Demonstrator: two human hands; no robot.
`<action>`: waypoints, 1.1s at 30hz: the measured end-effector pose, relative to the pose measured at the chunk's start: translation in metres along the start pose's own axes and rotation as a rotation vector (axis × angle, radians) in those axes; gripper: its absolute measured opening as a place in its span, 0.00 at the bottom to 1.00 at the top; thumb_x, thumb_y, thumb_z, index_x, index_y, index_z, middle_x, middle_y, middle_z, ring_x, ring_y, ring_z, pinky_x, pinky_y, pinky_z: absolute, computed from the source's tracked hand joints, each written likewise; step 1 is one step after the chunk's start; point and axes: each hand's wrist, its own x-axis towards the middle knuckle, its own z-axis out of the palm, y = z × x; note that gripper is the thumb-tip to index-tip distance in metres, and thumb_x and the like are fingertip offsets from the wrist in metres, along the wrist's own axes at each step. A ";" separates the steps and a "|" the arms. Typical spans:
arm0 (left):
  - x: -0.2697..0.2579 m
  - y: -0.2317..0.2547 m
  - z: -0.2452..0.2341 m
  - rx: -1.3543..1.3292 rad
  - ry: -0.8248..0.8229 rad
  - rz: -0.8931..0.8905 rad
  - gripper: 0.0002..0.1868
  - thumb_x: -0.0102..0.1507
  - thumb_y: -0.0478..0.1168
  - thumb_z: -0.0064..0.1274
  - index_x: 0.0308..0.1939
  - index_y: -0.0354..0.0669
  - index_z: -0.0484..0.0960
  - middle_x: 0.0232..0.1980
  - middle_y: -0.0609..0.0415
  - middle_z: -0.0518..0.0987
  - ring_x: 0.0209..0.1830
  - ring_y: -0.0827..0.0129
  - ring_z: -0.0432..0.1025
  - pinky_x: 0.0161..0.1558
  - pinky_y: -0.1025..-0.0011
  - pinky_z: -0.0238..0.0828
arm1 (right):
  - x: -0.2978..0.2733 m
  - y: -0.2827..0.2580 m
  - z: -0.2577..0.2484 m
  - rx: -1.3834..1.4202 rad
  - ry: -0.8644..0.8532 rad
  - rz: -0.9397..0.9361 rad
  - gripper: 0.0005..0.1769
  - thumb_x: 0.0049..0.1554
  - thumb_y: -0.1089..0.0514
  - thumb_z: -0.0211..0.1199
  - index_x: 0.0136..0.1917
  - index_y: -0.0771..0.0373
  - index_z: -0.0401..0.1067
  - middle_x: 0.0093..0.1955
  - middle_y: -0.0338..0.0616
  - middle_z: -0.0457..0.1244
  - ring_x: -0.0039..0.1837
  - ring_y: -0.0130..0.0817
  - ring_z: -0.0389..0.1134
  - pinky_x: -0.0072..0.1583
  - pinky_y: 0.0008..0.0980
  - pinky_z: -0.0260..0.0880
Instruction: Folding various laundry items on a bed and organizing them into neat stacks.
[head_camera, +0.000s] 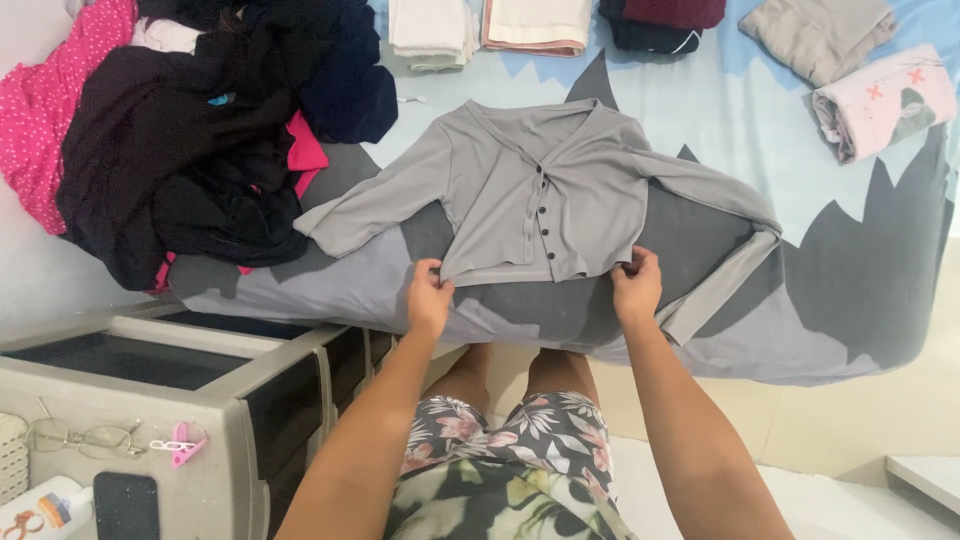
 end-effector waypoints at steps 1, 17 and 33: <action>0.000 -0.001 0.002 0.001 0.002 -0.002 0.19 0.61 0.35 0.56 0.56 0.43 0.73 0.37 0.50 0.83 0.36 0.60 0.79 0.41 0.64 0.74 | 0.001 0.001 0.002 0.000 -0.003 0.001 0.24 0.53 0.61 0.67 0.62 0.65 0.68 0.52 0.47 0.68 0.52 0.38 0.71 0.55 0.35 0.70; 0.016 -0.011 0.011 -0.083 -0.020 -0.046 0.10 0.61 0.38 0.59 0.40 0.38 0.75 0.32 0.52 0.80 0.28 0.66 0.74 0.33 0.66 0.70 | 0.020 0.010 0.011 0.242 -0.042 0.279 0.13 0.56 0.60 0.63 0.54 0.62 0.67 0.41 0.40 0.66 0.40 0.26 0.67 0.44 0.27 0.67; 0.036 0.003 -0.022 -0.204 0.119 0.118 0.08 0.67 0.30 0.46 0.51 0.38 0.71 0.40 0.48 0.79 0.31 0.66 0.77 0.36 0.67 0.73 | 0.055 0.030 -0.027 0.855 0.096 0.319 0.13 0.64 0.62 0.56 0.59 0.55 0.57 0.45 0.44 0.61 0.40 0.32 0.65 0.38 0.31 0.66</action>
